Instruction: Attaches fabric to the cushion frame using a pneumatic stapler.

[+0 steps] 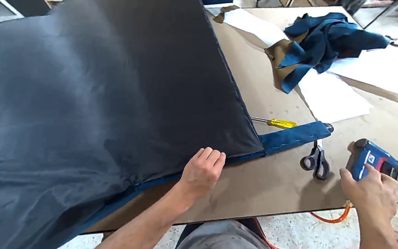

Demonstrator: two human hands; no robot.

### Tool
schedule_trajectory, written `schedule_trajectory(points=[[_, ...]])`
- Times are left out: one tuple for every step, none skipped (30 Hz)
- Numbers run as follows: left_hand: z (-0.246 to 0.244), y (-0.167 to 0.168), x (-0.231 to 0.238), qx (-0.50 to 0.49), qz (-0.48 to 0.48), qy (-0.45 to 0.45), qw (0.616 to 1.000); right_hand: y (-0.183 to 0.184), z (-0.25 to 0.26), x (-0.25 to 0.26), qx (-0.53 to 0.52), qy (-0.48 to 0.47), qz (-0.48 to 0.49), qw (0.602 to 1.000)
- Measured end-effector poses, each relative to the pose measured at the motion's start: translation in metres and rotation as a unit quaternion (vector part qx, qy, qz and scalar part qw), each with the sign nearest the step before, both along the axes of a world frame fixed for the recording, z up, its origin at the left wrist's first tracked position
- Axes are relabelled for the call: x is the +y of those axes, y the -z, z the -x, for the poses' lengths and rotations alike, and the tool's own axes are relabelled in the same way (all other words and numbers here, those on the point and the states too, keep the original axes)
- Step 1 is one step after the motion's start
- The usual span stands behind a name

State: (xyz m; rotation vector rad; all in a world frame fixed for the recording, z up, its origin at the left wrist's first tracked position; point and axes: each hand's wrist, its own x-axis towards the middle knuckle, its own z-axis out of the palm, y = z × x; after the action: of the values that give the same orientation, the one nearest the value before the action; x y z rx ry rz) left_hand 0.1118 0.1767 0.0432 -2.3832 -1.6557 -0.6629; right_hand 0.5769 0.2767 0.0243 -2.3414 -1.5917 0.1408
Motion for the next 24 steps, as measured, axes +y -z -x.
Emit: schedule_trajectory(points=[[0.001,-0.001,0.0,0.002,-0.006,0.002,1.0,0.011,-0.011,-0.003,-0.003,0.026,0.02,0.999],[0.001,-0.002,0.0,0.002,-0.01,0.0,1.0,0.017,-0.017,-0.003,-0.003,0.043,0.035,0.998],[0.0,-0.003,0.0,0.004,-0.012,-0.004,1.0,0.019,-0.021,0.0,-0.004,0.054,0.043,0.998],[-0.001,-0.003,0.0,0.007,-0.012,-0.009,1.0,0.018,-0.023,0.006,0.0,0.061,0.046,0.997],[-0.001,-0.004,0.001,0.007,-0.012,-0.013,1.0,0.016,-0.024,0.012,0.01,0.067,0.042,0.997],[-0.001,-0.005,0.003,0.005,-0.011,-0.016,1.0,0.016,-0.026,0.017,0.02,0.073,0.041,0.996],[-0.001,-0.006,0.003,0.001,-0.009,-0.015,1.0,0.016,-0.027,0.023,0.031,0.083,0.045,0.995],[0.0,-0.006,0.003,-0.006,-0.008,-0.01,1.0,0.017,-0.03,0.029,0.035,0.098,0.059,0.993],[0.002,-0.006,0.004,-0.014,-0.011,0.001,1.0,0.019,-0.033,0.036,0.041,0.111,0.072,0.99],[0.005,-0.005,0.005,-0.024,-0.017,0.019,0.999,0.018,-0.036,0.043,0.055,0.122,0.081,0.988],[0.009,-0.003,0.006,-0.034,-0.023,0.041,0.998,0.013,-0.038,0.048,0.072,0.13,0.085,0.985],[0.012,0.0,0.007,-0.039,-0.029,0.063,0.997,0.006,-0.039,0.049,0.094,0.144,0.086,0.981],[0.015,0.002,0.008,-0.041,-0.033,0.081,0.995,-0.003,-0.038,0.044,0.124,0.164,0.079,0.975],[0.017,0.004,0.01,-0.04,-0.037,0.096,0.994,-0.014,-0.037,0.036,0.15,0.185,0.064,0.969],[0.018,0.004,0.011,-0.038,-0.038,0.106,0.993,-0.027,-0.033,0.025,0.179,0.205,0.048,0.961],[0.02,0.005,0.01,-0.036,-0.035,0.111,0.993,-0.04,-0.026,0.009,0.212,0.221,0.031,0.952],[0.02,0.006,0.01,-0.035,-0.03,0.117,0.992,-0.053,-0.014,-0.009,0.245,0.227,0.004,0.943],[0.021,0.007,0.011,-0.037,-0.028,0.125,0.991,-0.065,0.0,-0.029,0.283,0.223,-0.029,0.932],[0.021,0.007,0.012,-0.041,-0.028,0.132,0.99,-0.075,0.013,-0.05,0.327,0.21,-0.061,0.92],[0.022,0.007,0.014,-0.046,-0.03,0.139,0.989,-0.084,0.026,-0.07,0.376,0.186,-0.081,0.904],[0.022,0.008,0.016,-0.05,-0.031,0.144,0.988,-0.094,0.037,-0.089,0.428,0.159,-0.082,0.886],[0.021,0.008,0.015,-0.053,-0.028,0.148,0.987,-0.101,0.045,-0.108,0.475,0.136,-0.071,0.867],[0.021,0.009,0.015,-0.054,-0.026,0.151,0.987,-0.105,0.053,-0.123,0.512,0.116,-0.058,0.849],[0.021,0.009,0.015,-0.055,-0.024,0.154,0.986,-0.108,0.059,-0.134,0.538,0.096,-0.043,0.836]])
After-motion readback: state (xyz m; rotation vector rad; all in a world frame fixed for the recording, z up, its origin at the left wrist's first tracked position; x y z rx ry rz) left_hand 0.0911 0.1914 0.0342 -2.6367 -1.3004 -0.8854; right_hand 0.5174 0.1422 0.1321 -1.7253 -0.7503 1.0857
